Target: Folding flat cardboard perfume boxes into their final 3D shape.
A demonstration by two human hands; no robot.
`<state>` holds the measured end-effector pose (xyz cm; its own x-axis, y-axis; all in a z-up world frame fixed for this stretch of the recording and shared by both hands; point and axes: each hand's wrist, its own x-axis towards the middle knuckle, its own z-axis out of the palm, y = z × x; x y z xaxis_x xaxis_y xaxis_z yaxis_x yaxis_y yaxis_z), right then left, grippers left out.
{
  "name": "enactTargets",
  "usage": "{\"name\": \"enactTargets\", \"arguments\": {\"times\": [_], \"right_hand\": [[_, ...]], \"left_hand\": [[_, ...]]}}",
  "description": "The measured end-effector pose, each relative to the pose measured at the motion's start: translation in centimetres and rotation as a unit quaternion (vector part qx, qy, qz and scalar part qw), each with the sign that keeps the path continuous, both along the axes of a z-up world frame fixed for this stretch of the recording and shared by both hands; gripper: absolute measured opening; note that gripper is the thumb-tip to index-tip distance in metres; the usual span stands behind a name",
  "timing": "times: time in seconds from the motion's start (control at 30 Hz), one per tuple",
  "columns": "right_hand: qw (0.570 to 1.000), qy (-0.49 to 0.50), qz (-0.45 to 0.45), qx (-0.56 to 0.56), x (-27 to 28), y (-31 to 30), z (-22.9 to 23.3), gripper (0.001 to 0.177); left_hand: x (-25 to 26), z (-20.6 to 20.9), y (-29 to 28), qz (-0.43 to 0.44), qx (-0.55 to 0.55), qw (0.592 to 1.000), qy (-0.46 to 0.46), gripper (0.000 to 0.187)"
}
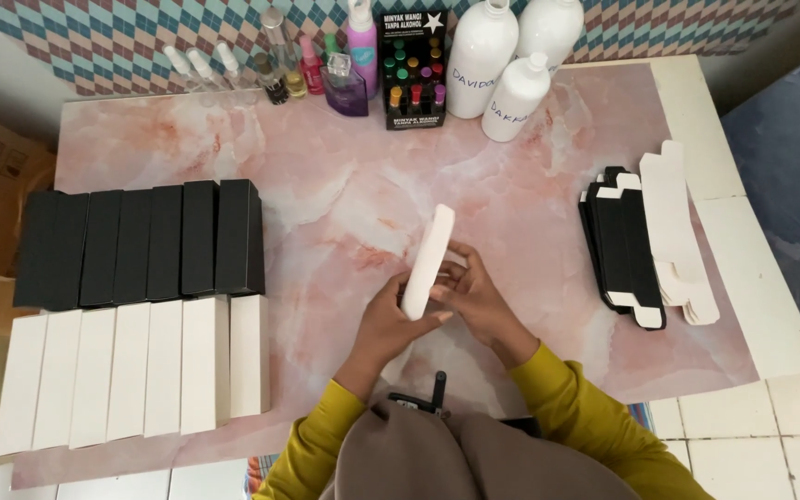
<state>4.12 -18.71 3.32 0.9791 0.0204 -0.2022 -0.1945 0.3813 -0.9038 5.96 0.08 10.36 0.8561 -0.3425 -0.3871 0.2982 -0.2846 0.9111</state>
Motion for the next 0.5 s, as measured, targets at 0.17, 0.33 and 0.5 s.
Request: {"name": "enactTargets", "arguments": {"times": [0.17,0.33,0.5], "right_hand": [[0.999,0.021,-0.009,-0.032,0.1,-0.1,-0.2,0.089],[0.997,0.035,-0.029,-0.057,0.7,-0.2,-1.9,0.087],[0.994,0.031,-0.061,-0.088,1.7,0.5,-3.6,0.081]], "left_hand": [[-0.4,-0.5,-0.7,-0.001,0.029,0.999,0.028,0.091],[-0.2,0.3,-0.8,-0.011,0.049,0.998,0.049,0.095],[-0.7,3.2,-0.6,0.021,0.059,0.997,0.046,0.105]]}}
